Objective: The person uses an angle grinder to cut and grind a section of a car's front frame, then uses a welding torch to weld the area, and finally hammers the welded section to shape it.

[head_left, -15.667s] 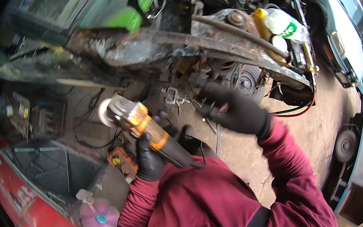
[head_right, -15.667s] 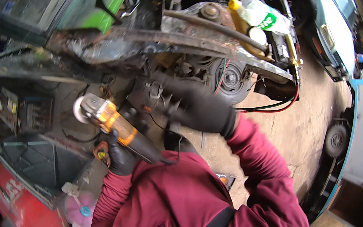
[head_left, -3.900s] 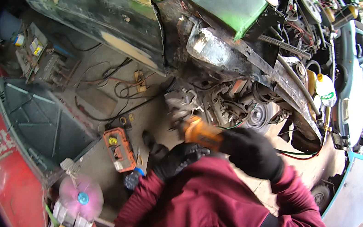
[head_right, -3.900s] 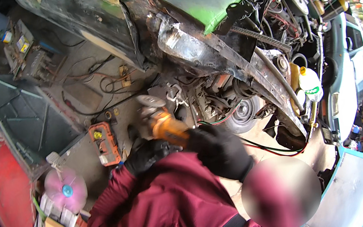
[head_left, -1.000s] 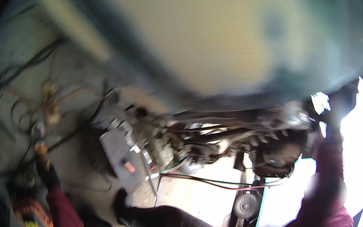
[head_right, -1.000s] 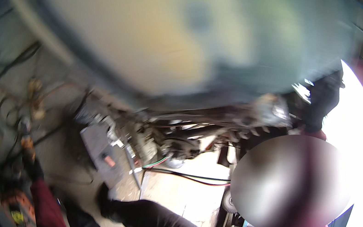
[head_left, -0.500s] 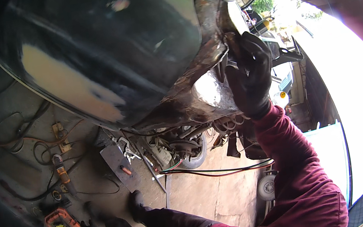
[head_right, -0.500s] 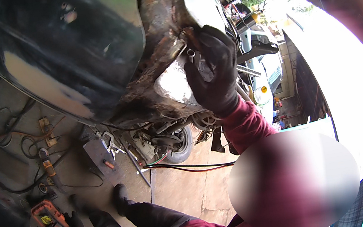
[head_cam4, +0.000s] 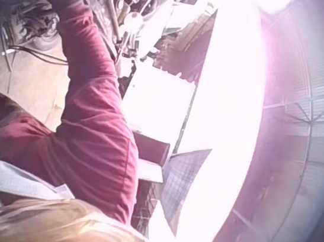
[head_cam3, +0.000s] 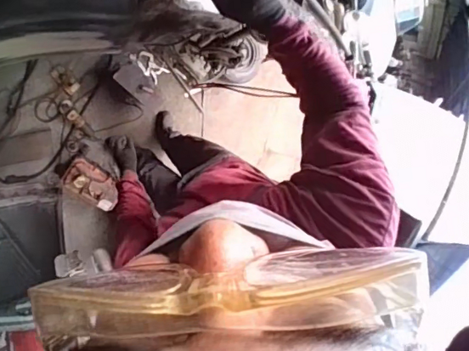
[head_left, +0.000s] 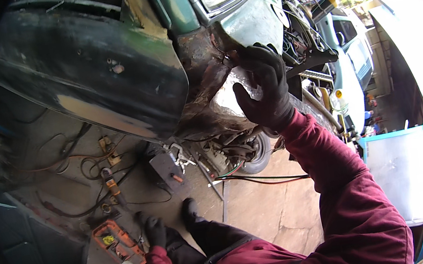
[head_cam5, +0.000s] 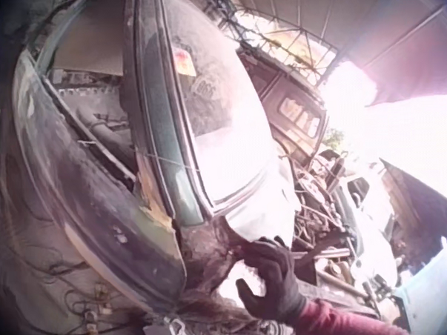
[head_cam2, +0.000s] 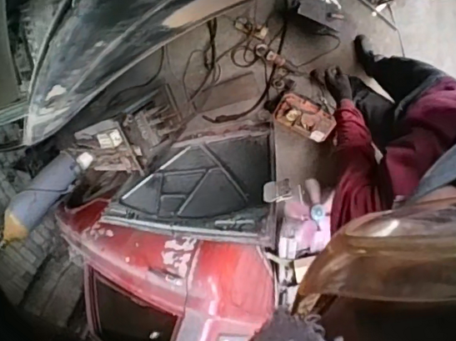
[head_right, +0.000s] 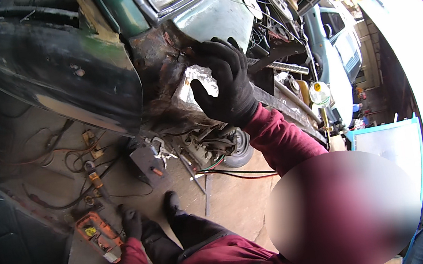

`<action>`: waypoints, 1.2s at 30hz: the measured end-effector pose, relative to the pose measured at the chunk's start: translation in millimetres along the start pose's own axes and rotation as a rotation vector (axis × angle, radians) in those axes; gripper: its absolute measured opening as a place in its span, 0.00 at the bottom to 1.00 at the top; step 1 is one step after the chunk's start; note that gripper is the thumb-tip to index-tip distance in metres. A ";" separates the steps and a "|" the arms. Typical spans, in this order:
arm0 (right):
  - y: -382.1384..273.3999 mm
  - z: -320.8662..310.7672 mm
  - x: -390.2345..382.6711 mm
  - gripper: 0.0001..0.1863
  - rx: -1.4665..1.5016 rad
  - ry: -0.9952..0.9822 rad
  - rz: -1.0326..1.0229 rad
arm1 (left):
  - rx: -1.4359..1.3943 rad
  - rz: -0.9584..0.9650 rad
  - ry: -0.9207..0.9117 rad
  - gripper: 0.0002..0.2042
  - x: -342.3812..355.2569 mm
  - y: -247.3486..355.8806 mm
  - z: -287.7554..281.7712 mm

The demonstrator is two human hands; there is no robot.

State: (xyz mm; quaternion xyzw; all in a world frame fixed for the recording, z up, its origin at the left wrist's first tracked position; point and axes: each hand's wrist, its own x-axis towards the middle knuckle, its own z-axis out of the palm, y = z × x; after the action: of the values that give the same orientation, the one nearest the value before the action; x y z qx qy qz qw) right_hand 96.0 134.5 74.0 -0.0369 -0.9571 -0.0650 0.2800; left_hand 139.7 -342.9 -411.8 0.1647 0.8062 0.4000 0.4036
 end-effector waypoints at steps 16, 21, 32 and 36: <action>5.5 -7.6 1.4 0.08 0.090 -0.012 -0.002 | -0.380 0.693 -0.020 0.20 12.5 509.3 -102.4; 9.5 -9.5 -2.1 0.16 0.144 -0.036 0.007 | 0.150 0.918 0.320 0.24 25.0 581.3 -124.9; 17.1 -13.2 -11.4 0.24 0.325 -0.036 -0.008 | 1.071 0.884 0.452 0.27 36.7 605.2 -131.8; -3.9 -44.8 -42.1 0.14 0.478 0.163 -0.126 | 1.094 0.822 0.389 0.25 36.5 610.8 -132.8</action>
State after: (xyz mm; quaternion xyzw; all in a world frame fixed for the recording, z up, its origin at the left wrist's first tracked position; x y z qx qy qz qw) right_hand 154.8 122.6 88.2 0.0953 -0.9200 0.1432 0.3522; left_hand -21.8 -7.3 91.5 0.5601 0.8214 0.0800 -0.0717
